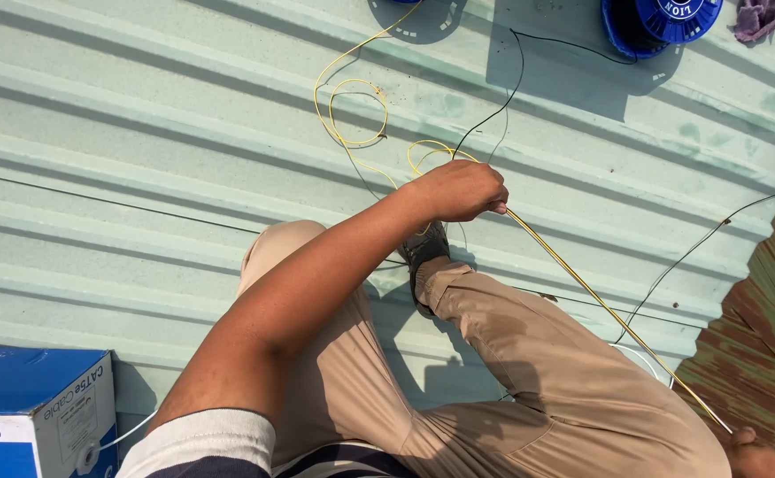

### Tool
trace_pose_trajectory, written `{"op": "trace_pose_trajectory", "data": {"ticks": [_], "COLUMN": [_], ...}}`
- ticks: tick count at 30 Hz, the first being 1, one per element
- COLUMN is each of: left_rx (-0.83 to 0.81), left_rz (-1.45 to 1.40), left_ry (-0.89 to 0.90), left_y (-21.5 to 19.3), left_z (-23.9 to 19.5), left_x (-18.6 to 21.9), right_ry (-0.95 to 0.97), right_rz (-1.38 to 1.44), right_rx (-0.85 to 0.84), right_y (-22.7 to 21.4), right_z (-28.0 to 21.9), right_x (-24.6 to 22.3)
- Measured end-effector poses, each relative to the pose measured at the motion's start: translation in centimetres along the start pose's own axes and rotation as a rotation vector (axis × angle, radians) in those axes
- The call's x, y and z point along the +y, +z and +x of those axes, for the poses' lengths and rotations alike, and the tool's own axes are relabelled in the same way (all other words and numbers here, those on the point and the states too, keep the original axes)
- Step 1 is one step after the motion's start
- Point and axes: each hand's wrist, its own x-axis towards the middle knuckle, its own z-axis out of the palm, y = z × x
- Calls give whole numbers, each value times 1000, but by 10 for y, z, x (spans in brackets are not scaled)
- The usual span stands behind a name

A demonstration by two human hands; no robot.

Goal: The person sits on a corrugated metal roof and ties a yellow cable to a white cable using their hands. They wrap the yellow cable around the white one multiple times and secure it with a knot.

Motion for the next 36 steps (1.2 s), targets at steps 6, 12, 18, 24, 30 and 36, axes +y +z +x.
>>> {"op": "trace_pose_trajectory", "data": {"ticks": [6, 12, 18, 24, 30, 36], "left_rx": [6, -3, 370, 415, 273, 249], "left_rz": [108, 241, -143, -493, -1380, -653], "left_ry": [-75, 19, 59, -726, -490, -786], "left_y": [42, 78, 6, -7, 20, -31], "left_z": [-9, -17, -60, -142, -111, -156], "left_x": [-13, -1, 18, -24, -30, -106], "right_ry": [-300, -834, -737, -707, -789, -715], "right_rz": [-14, 1369, 1273, 1521, 1363, 1129], "right_rx": [-627, -775, -953, -917, -418, 31], "right_y": [27, -234, -274, -261, -247, -222], "right_z": [90, 18, -4, 11, 45, 125], "right_x": [-203, -538, -589, -589, -589, -529]}}
